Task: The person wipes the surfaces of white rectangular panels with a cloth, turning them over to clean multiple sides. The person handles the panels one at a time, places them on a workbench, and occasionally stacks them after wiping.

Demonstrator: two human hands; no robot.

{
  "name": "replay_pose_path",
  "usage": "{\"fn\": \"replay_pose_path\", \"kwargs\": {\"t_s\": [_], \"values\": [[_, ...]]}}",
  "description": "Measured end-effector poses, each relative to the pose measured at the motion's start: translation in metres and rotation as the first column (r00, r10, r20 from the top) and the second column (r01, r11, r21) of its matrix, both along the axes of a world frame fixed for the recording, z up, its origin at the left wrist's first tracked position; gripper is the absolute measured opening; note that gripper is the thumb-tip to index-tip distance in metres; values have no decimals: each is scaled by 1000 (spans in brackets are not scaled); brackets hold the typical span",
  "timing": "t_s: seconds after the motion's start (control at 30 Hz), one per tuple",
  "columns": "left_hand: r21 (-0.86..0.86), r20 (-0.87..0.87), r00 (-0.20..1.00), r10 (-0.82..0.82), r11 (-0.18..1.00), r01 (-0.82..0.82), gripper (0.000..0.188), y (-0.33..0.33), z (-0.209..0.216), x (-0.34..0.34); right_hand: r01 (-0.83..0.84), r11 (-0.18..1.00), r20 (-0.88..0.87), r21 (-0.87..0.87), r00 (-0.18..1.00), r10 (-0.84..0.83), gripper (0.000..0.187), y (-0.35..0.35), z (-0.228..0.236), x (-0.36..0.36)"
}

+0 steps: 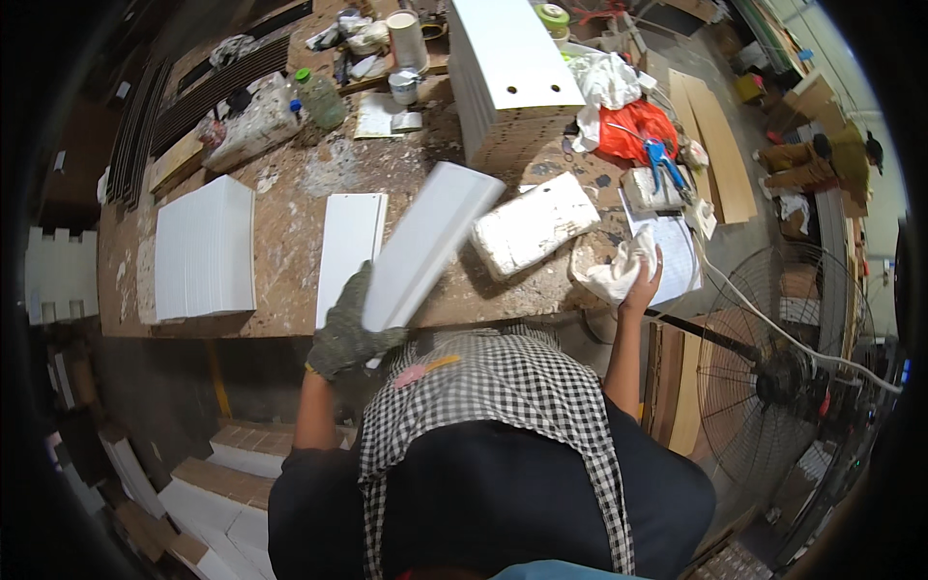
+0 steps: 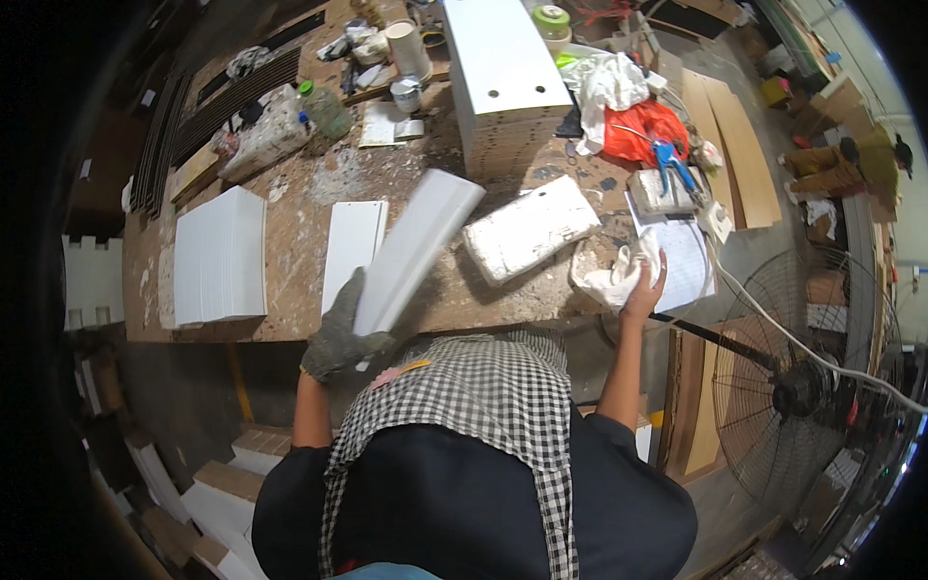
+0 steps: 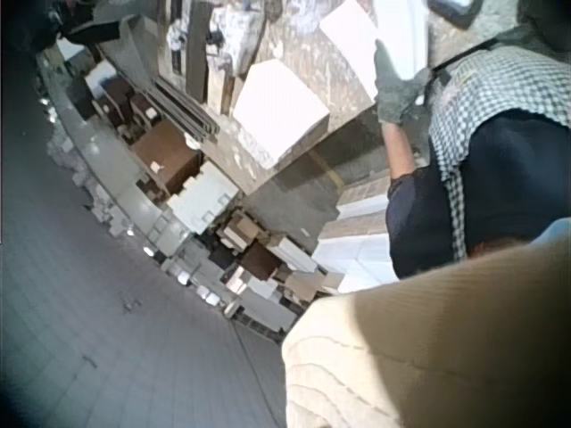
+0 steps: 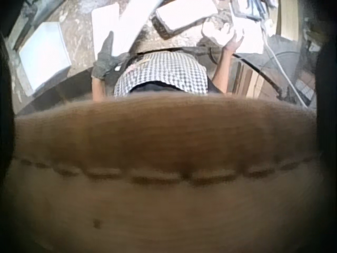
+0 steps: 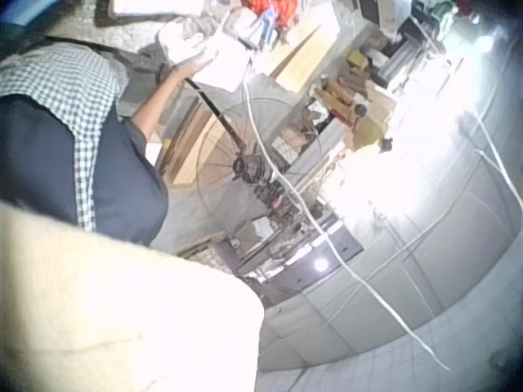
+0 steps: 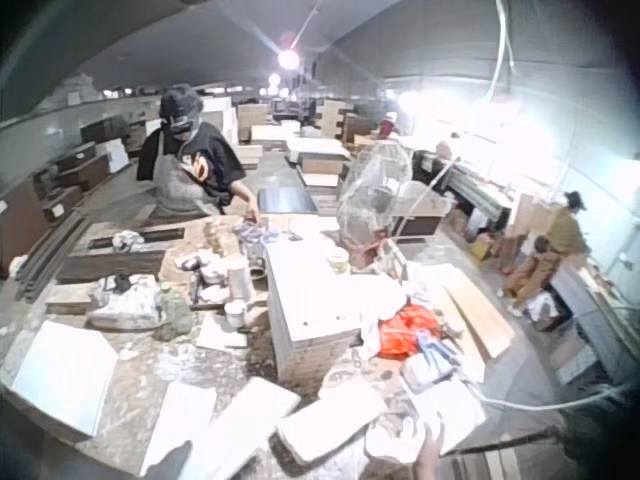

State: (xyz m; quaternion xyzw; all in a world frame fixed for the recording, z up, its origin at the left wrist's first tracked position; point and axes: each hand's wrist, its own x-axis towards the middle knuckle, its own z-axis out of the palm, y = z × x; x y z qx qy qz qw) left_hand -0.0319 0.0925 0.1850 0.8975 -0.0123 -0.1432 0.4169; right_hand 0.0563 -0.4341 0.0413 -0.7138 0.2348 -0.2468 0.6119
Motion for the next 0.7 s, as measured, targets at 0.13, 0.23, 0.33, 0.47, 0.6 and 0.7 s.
{"fn": "replay_pose_path", "kwargs": {"t_s": [0.13, 0.23, 0.33, 0.47, 0.6, 0.7], "values": [[380, 293, 916, -275, 912, 153, 122, -88, -18, 41, -261, 735, 237, 625, 961, 140, 48, 12, 53, -10], [474, 170, 952, -255, 868, 147, 122, -151, -23, 86, -309, 767, 139, 563, 950, 281, 47, 74, 103, -10], [385, 282, 947, -152, 922, 33, 123, -176, -111, 107, -598, 650, -258, -468, 796, 547, 43, 153, 112, -3], [307, 367, 876, -313, 930, 203, 129, -164, -139, 111, -461, 216, -345, -860, 839, 420, 38, 160, 58, 18], [574, 65, 971, -229, 805, 151, 129, -190, -46, 106, -382, 545, -406, -746, 910, 82, 37, 48, 24, 120], [278, 382, 905, -186, 957, 80, 129, -149, -85, 101, -449, 555, -552, -700, 834, -22, 47, -3, 53, 157]]}}
